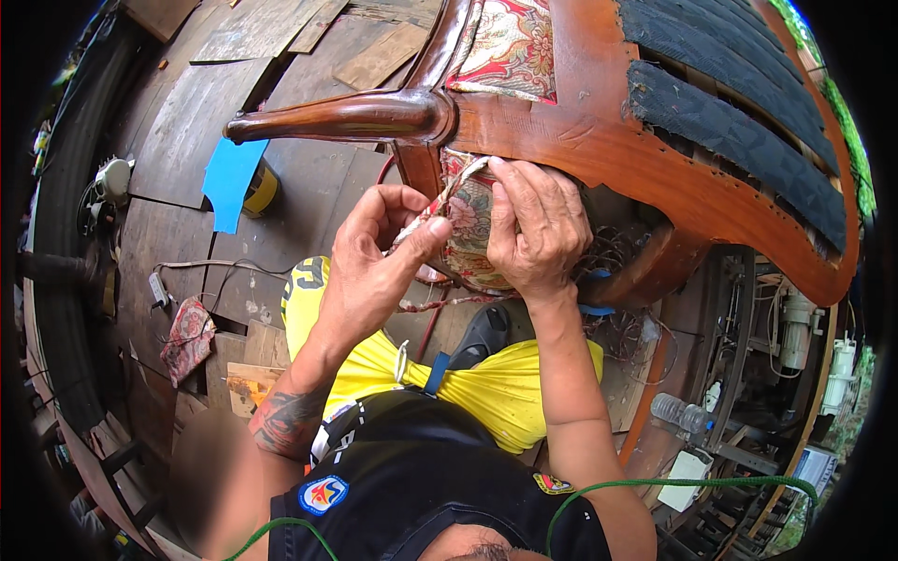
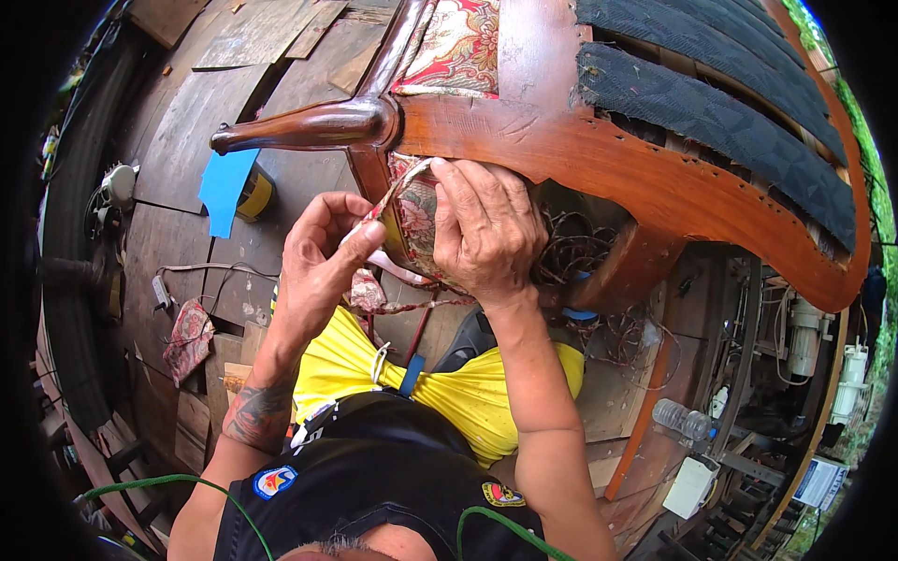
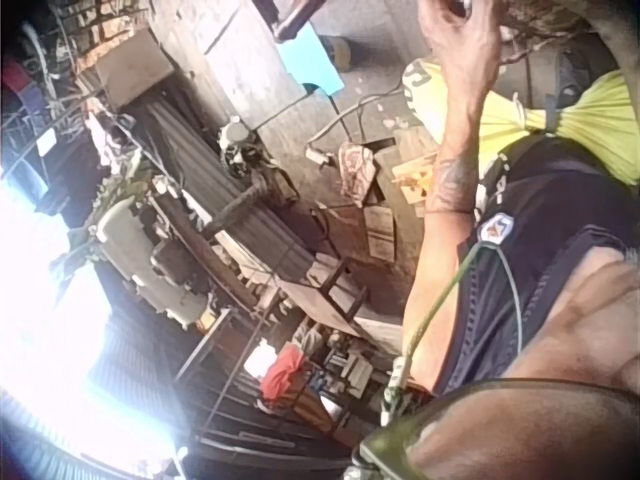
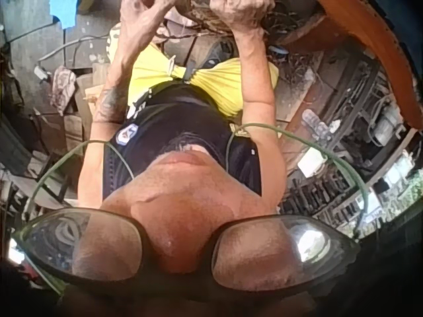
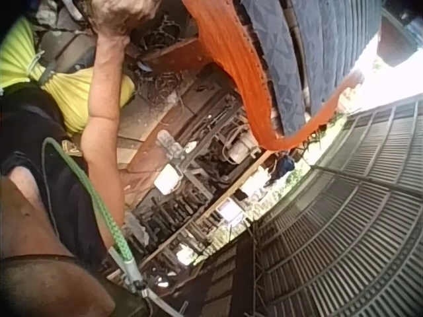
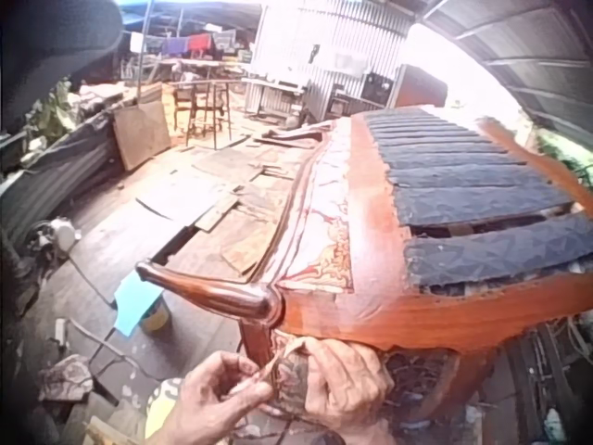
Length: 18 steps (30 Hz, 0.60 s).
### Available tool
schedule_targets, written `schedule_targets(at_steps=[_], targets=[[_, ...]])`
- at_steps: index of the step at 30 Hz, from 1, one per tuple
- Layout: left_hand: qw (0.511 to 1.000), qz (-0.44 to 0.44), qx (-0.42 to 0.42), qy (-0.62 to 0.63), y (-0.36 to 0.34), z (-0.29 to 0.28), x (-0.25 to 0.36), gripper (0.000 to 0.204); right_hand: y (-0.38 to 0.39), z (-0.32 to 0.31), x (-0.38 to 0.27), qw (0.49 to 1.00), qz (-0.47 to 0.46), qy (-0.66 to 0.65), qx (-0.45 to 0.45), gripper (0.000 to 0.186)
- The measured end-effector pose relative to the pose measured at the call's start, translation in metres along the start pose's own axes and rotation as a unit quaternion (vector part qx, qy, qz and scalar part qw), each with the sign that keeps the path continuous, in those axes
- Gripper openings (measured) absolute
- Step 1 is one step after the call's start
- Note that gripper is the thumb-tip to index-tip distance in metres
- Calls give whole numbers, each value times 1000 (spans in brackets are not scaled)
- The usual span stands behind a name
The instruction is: Applying adhesive and securing fabric trim to a wooden chair frame using a hot glue gun.
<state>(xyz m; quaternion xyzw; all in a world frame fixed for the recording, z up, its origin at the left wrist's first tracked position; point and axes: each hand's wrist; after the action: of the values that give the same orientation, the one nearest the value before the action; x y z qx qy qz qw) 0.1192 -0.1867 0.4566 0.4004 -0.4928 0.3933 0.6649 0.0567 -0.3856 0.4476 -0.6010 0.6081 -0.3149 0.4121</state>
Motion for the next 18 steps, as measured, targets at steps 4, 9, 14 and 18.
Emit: schedule_targets(at_steps=[4,9,14,18], targets=[[995,49,-11,-91,-4,-2,2,25,0,-1,0,1000,-2,1,0,23],[979,68,13,-194,-11,-2,-11,32,3,0,4,1000,-15,3,7,31],[985,26,36,-169,-9,5,-1,23,4,0,5,1000,-14,-2,5,33],[985,96,48,-134,-13,4,-6,18,3,0,5,1000,-14,0,2,33]])
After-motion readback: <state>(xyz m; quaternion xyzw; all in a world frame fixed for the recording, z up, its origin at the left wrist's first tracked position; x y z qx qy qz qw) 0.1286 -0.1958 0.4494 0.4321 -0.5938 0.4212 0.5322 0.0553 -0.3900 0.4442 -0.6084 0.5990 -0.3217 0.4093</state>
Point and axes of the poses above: each hand's wrist, its own y-axis away from the middle knuckle, its own z-axis out of the palm, x = y × z, and after that the axes turned 10 degrees about x, right-handed
